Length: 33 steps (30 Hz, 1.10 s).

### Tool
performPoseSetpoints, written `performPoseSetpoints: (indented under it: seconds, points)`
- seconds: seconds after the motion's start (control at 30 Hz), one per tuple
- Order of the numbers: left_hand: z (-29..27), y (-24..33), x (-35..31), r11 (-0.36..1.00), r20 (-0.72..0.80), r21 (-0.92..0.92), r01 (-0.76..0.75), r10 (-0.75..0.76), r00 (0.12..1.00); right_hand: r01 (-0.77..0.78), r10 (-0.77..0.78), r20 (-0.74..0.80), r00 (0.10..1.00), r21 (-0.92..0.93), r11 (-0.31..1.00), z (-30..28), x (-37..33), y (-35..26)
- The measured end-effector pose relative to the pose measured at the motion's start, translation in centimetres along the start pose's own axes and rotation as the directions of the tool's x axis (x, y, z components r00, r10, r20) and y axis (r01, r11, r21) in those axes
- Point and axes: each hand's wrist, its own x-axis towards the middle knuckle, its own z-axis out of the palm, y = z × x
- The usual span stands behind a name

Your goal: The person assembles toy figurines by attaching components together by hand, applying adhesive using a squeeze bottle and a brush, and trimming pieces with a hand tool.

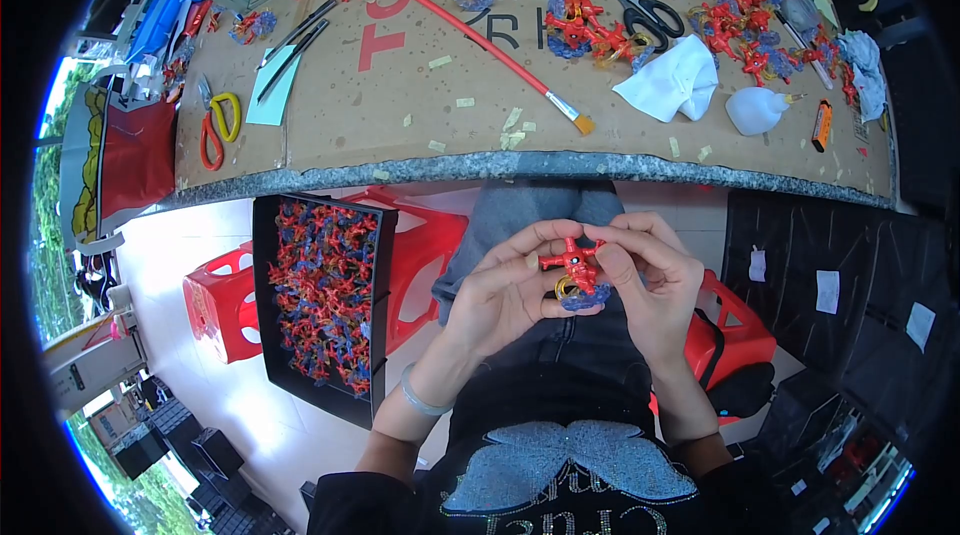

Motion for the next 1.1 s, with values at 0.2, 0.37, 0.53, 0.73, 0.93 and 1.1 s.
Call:
performPoseSetpoints:
  seconds: [0.2,0.37,0.53,0.73,0.93,1.1]
  points:
    - [-0.1,0.3,0.1,0.998,0.157,-0.045,0.05,-0.043,0.987,-0.014,0.014,-0.006,1.0,0.045,0.999,0.0,0.0,0.0]
    - [0.1,0.3,0.1,0.999,0.125,-0.024,0.043,-0.04,0.991,-0.017,0.016,0.011,1.0,0.098,0.995,0.0,0.1,0.3]
    - [0.8,0.6,0.0,0.997,0.085,-0.039,-0.066,0.069,0.994,0.116,-0.109,-0.08,0.991,0.087,0.989,0.1,-0.5,0.0]
    - [-0.3,0.1,0.3,0.99,0.091,-0.111,-0.084,0.094,0.991,0.338,-0.346,-0.002,0.938,-0.203,0.919,0.4,-1.5,0.4]
    - [-0.6,-0.4,0.5,0.984,0.105,-0.15,-0.09,0.107,0.989,0.415,-0.437,-0.028,0.899,-0.266,0.87,1.5,-1.8,-0.2]
    - [-0.2,-0.5,0.6,0.983,0.106,-0.132,-0.126,0.141,0.984,0.412,-0.436,-0.038,0.899,-0.257,0.874,1.6,-1.5,-0.2]
